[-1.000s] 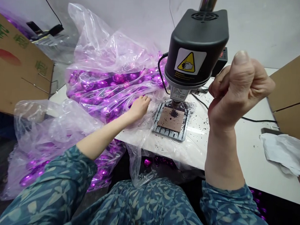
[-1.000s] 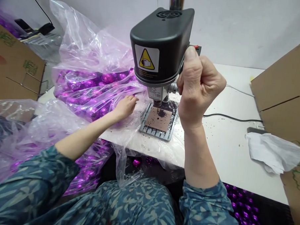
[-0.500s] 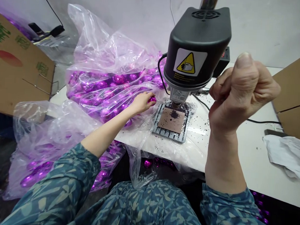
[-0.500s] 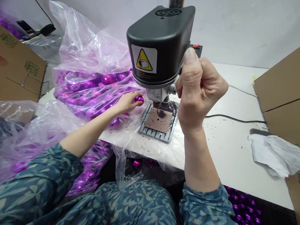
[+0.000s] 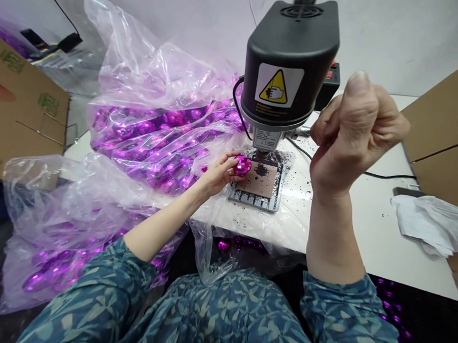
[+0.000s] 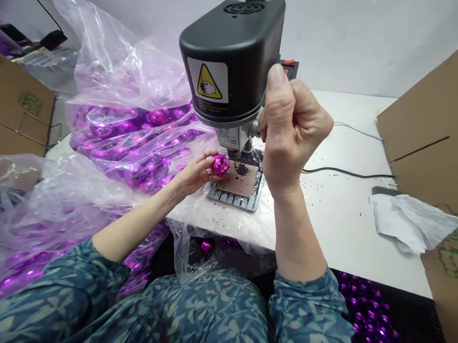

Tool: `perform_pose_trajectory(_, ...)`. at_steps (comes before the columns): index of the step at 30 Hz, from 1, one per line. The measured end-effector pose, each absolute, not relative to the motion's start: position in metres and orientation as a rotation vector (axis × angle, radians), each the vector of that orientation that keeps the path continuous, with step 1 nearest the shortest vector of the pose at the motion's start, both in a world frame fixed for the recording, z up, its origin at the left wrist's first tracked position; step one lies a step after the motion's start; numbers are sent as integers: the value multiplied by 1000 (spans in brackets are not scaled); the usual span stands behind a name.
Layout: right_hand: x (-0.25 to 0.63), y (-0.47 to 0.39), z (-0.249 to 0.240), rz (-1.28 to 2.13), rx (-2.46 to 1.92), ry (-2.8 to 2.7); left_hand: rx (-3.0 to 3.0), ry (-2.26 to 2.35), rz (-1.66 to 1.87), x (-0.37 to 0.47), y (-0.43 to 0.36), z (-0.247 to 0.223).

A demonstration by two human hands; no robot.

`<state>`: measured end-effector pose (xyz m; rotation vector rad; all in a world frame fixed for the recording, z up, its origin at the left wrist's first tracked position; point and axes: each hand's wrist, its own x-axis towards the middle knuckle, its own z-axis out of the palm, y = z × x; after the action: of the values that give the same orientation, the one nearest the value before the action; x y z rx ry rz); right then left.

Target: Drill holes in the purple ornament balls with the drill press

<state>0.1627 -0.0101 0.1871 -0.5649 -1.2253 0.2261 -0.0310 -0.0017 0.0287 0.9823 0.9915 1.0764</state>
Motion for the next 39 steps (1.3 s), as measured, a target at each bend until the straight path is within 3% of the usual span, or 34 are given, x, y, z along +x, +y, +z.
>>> perform_pose_trajectory(5, 162, -11, 185, 256, -443, -1211, 1150, 1051, 1193, -17, 3, 8)
perform_pose_trajectory(17, 161, -11, 184, 146, -616, -1245, 1499, 997, 1175, -5, 5, -13)
perform_pose_trajectory(28, 162, -12, 183, 53, -727, -1281, 1700, 1135, 1144, -4, 4, -23)
perform_pose_trajectory(39, 163, -14, 157, 68, -531, -1227, 1683, 1038, 1146, 2, -2, -19)
